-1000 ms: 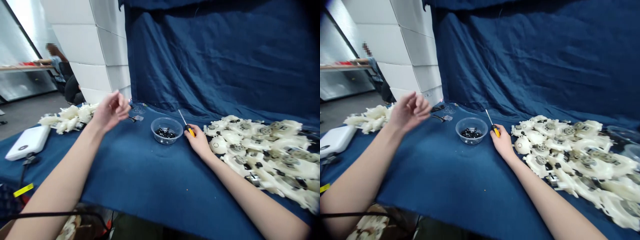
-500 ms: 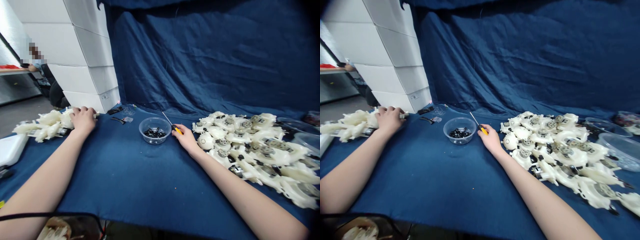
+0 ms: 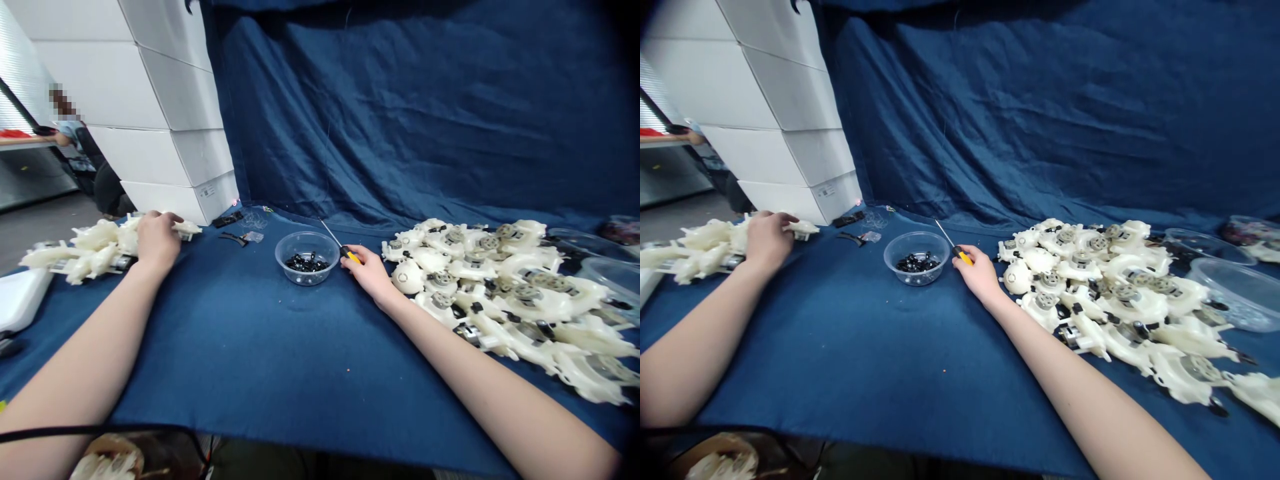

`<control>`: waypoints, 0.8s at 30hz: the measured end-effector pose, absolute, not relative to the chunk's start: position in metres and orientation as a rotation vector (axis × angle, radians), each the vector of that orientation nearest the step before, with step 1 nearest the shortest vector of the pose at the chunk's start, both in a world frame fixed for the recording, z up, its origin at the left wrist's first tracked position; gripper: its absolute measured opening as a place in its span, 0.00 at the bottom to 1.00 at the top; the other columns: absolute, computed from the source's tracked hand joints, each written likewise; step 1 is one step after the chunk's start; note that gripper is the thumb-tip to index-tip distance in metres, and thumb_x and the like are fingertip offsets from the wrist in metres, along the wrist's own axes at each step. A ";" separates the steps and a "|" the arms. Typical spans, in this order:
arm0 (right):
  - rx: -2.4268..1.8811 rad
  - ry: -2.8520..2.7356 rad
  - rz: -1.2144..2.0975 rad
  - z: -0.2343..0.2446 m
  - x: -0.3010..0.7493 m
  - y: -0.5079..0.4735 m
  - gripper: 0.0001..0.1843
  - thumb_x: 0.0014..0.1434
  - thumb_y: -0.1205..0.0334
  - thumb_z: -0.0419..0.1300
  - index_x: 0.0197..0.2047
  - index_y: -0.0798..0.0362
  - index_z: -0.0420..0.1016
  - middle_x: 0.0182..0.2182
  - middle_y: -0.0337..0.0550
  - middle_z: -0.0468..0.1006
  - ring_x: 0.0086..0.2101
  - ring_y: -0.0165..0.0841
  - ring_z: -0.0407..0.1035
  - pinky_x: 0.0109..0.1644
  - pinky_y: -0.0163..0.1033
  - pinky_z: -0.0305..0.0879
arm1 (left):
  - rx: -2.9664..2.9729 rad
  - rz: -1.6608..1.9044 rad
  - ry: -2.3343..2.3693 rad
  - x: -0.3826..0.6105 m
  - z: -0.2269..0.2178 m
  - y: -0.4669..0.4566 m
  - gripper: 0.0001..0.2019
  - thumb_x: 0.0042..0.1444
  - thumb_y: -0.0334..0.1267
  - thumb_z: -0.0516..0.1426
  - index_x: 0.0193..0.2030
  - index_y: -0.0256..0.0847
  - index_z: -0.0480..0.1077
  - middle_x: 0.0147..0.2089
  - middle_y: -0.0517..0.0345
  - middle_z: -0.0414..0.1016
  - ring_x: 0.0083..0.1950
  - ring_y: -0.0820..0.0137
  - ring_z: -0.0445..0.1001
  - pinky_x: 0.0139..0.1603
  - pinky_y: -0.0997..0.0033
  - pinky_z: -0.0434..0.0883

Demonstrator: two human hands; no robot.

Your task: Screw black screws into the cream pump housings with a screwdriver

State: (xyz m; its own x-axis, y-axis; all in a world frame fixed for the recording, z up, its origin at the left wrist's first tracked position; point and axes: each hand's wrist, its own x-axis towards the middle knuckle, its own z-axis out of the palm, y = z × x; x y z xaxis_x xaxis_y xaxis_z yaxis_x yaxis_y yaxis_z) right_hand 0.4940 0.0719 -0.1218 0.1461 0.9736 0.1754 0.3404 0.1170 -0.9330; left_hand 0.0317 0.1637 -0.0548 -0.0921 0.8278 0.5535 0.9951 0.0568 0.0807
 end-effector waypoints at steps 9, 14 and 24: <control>-1.398 -1.385 0.795 -0.122 0.494 0.071 0.26 0.56 0.55 0.62 0.58 0.51 0.77 0.42 0.45 0.83 0.40 0.34 0.76 0.48 0.40 0.71 | -2.003 -0.661 -2.023 0.038 -0.050 0.162 0.14 0.60 0.36 0.60 0.53 0.38 0.75 0.50 0.52 0.78 0.57 0.59 0.72 0.64 0.56 0.63; -1.398 -1.383 0.794 -0.123 0.494 0.073 0.26 0.56 0.56 0.63 0.58 0.50 0.77 0.42 0.45 0.83 0.41 0.35 0.77 0.48 0.41 0.72 | -1.997 -0.899 -2.095 0.044 -0.040 0.152 0.16 0.55 0.32 0.58 0.51 0.38 0.79 0.31 0.59 0.79 0.47 0.58 0.75 0.57 0.62 0.67; -1.381 -1.398 0.753 -0.123 0.495 0.073 0.24 0.56 0.58 0.63 0.56 0.51 0.78 0.42 0.46 0.83 0.42 0.36 0.77 0.52 0.43 0.72 | -2.703 -1.159 -2.005 0.106 -0.018 0.117 0.23 0.51 0.52 0.68 0.48 0.37 0.81 0.38 0.52 0.85 0.45 0.60 0.79 0.51 0.60 0.76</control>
